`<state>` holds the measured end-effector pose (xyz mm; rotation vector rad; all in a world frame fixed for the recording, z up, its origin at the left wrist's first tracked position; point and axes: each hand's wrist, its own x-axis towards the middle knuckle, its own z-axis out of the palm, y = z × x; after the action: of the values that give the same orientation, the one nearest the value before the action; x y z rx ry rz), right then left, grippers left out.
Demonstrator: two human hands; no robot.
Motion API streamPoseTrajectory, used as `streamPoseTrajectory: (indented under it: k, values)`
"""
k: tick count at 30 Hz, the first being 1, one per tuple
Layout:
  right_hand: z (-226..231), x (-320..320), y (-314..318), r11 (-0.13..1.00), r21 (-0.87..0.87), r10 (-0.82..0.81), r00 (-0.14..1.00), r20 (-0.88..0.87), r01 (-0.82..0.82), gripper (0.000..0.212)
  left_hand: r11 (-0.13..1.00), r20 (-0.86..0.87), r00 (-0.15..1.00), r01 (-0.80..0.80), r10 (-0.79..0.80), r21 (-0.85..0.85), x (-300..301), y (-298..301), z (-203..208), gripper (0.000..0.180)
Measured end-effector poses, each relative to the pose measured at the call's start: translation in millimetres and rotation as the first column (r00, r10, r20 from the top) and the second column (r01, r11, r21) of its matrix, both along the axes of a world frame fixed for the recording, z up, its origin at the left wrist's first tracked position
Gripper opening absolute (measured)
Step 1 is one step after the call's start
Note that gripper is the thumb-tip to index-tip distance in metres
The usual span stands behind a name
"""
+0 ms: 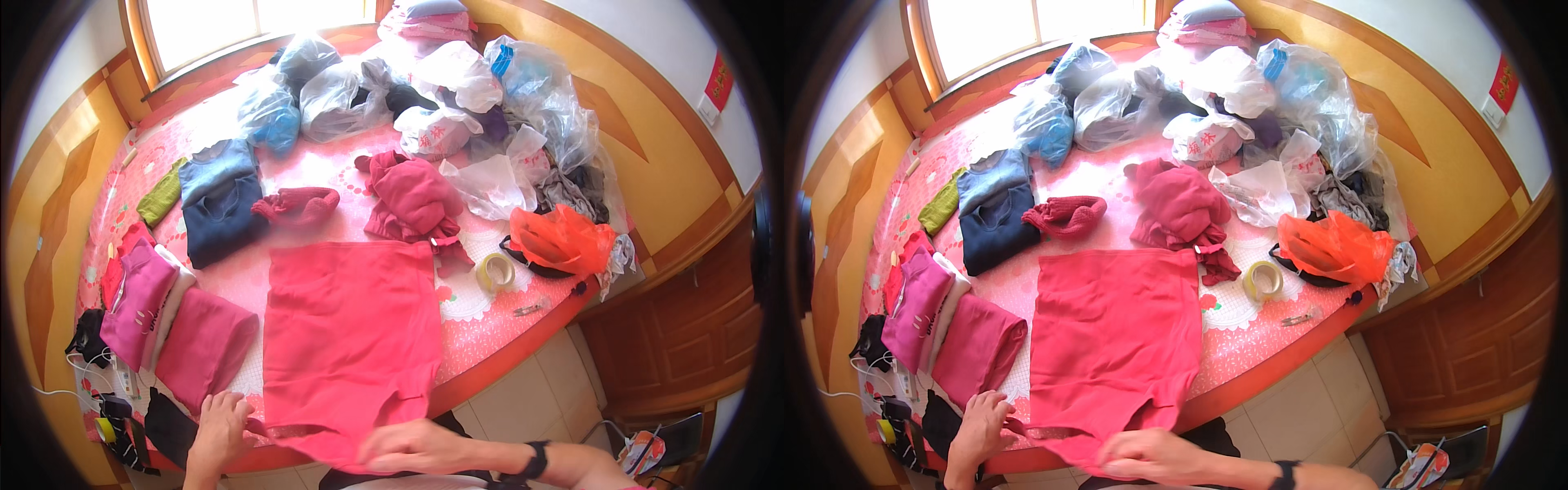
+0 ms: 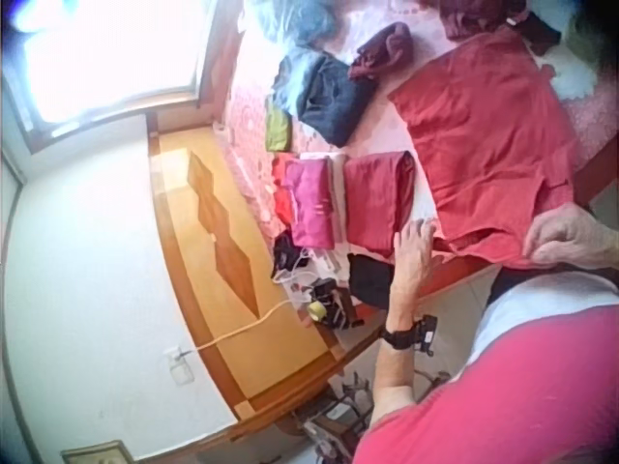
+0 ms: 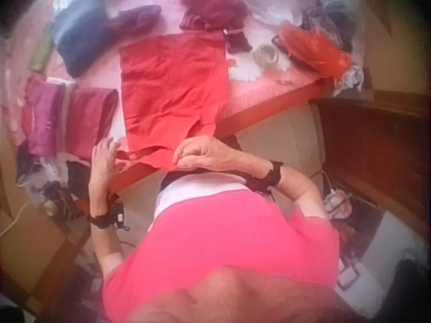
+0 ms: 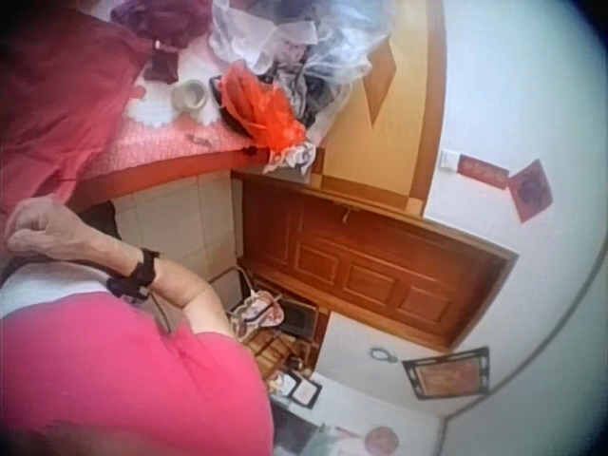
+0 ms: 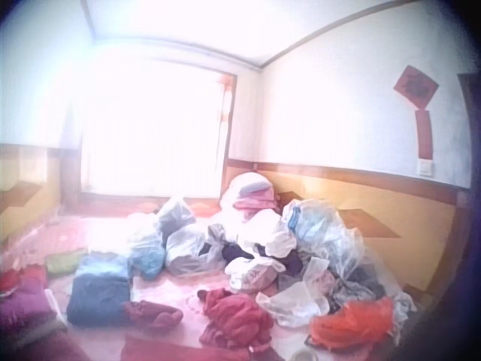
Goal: The person folds several garments on a bed, including a red shirt and pink pants. They smooth and align the fabric, then fold each item into a compact shape and place it on a growing stack.
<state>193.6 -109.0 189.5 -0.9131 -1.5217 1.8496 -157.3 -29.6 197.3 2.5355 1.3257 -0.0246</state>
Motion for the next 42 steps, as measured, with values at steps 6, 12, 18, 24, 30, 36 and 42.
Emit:
streamPoseTrajectory:
  k: [6, 12, 18, 24, 30, 36, 42]
  values:
    - [-13, -70, 49, 0.975, 0.161, 0.183, 0.969, -0.168, -0.156, 0.025, 0.442, 0.356, 0.576, -0.011, 0.736, -0.897, 72, -84, 8, 0.048]
    - [-61, -1, 75, 0.869, 0.491, 0.048, 0.998, 0.043, -0.063, 0.020, 0.637, 0.541, 0.404, -0.152, 0.738, -0.756, 100, -134, -32, 0.035]
    - [-170, 143, 199, 0.570, 0.817, -0.668, 0.631, 0.395, 0.092, 0.031, 0.401, 0.294, 0.398, -0.219, 0.869, -0.889, 108, -177, -43, 0.024]
    - [-211, 198, 274, 0.720, 0.694, -0.659, 0.339, 0.672, 0.024, 0.057, 0.301, 0.130, 0.412, -0.382, 0.902, -0.874, 123, -193, -32, 0.021]
    - [-207, 193, 290, 0.727, 0.678, -0.605, 0.367, 0.707, -0.108, 0.055, 0.203, 0.203, 0.026, -0.235, 0.979, -0.951, 147, -211, -62, 0.011]
    - [-203, 199, 300, 0.751, 0.651, -0.565, 0.404, 0.720, -0.110, 0.031, 0.183, 0.224, -0.139, -0.259, 0.965, -0.948, 158, -204, -59, 0.021]
    - [-192, 196, 300, 0.879, 0.455, -0.421, 0.675, 0.605, 0.141, 0.018, 0.071, 0.066, 0.037, -0.179, 0.997, -0.981, 159, -190, -37, 0.074]
